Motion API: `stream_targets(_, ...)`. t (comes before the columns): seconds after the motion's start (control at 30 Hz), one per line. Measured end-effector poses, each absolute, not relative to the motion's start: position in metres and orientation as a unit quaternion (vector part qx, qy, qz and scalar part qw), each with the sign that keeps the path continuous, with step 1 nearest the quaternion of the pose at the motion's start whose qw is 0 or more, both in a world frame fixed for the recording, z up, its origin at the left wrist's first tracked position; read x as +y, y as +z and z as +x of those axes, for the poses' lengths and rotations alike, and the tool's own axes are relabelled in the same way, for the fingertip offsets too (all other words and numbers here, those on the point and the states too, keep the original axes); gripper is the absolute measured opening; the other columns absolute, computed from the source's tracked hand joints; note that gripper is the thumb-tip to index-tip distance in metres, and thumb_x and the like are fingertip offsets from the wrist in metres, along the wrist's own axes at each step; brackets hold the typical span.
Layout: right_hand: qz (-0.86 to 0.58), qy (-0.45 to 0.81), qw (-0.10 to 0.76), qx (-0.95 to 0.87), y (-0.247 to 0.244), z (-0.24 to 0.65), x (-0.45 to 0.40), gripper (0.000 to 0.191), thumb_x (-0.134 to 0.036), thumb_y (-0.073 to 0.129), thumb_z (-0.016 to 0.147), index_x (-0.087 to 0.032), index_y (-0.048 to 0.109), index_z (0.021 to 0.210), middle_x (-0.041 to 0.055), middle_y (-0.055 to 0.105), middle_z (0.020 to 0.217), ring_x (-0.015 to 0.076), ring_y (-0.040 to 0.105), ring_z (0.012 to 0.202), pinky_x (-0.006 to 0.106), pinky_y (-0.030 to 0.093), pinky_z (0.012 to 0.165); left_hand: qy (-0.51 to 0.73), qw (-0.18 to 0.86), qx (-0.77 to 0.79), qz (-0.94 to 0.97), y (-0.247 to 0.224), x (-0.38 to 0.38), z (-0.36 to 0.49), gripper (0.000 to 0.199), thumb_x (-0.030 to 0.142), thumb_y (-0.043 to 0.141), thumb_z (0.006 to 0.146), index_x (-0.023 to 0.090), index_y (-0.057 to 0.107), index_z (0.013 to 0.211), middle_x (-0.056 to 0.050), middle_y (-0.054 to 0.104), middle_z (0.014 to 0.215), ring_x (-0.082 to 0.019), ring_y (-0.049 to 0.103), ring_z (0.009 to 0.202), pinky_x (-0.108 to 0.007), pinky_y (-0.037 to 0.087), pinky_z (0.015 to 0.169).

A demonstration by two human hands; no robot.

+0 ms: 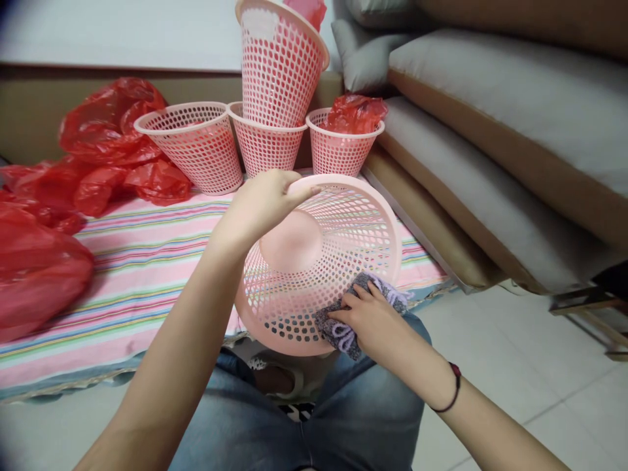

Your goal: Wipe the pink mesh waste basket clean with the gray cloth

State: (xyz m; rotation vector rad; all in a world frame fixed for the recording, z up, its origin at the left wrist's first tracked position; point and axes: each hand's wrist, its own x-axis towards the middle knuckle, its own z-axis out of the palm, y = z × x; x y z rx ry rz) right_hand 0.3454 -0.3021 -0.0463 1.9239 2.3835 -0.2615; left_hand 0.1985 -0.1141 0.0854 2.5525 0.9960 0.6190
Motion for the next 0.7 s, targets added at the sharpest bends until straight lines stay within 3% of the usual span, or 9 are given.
stream_targets(0.27, 0.594, -0.047, 0.072, 0.8, -0.06, 0.342, -0.254, 0.054, 0.001, 0.051, 0.08, -0.03, 0.07, 0.12, 0.0083, 0.068, 0.104, 0.0265, 0.058, 0.1, 0.041, 0.035, 0.09, 0.225, 0.163, 0.348, 0.895, 0.084, -0.115, 0.198, 0.038, 0.051, 0.047, 0.092, 0.021, 0.067, 0.079, -0.007, 0.069, 0.076, -0.021, 0.06, 0.078, -0.031, 0.038, 0.068)
stream_targets(0.7, 0.605, -0.044, 0.111, 0.787, -0.103, 0.328, -0.157, 0.04, -0.011, 0.038, 0.095, -0.019, 0.073, 0.112, 0.0143, 0.07, 0.11, 0.0301, 0.059, 0.103, 0.045, 0.031, 0.096, 0.217, 0.143, 0.347, 0.901, 0.082, -0.119, 0.197, 0.041, 0.054, 0.047, 0.092, 0.019, 0.068, 0.083, -0.007, 0.071, 0.083, -0.021, 0.06, 0.078, -0.029, 0.036, 0.066)
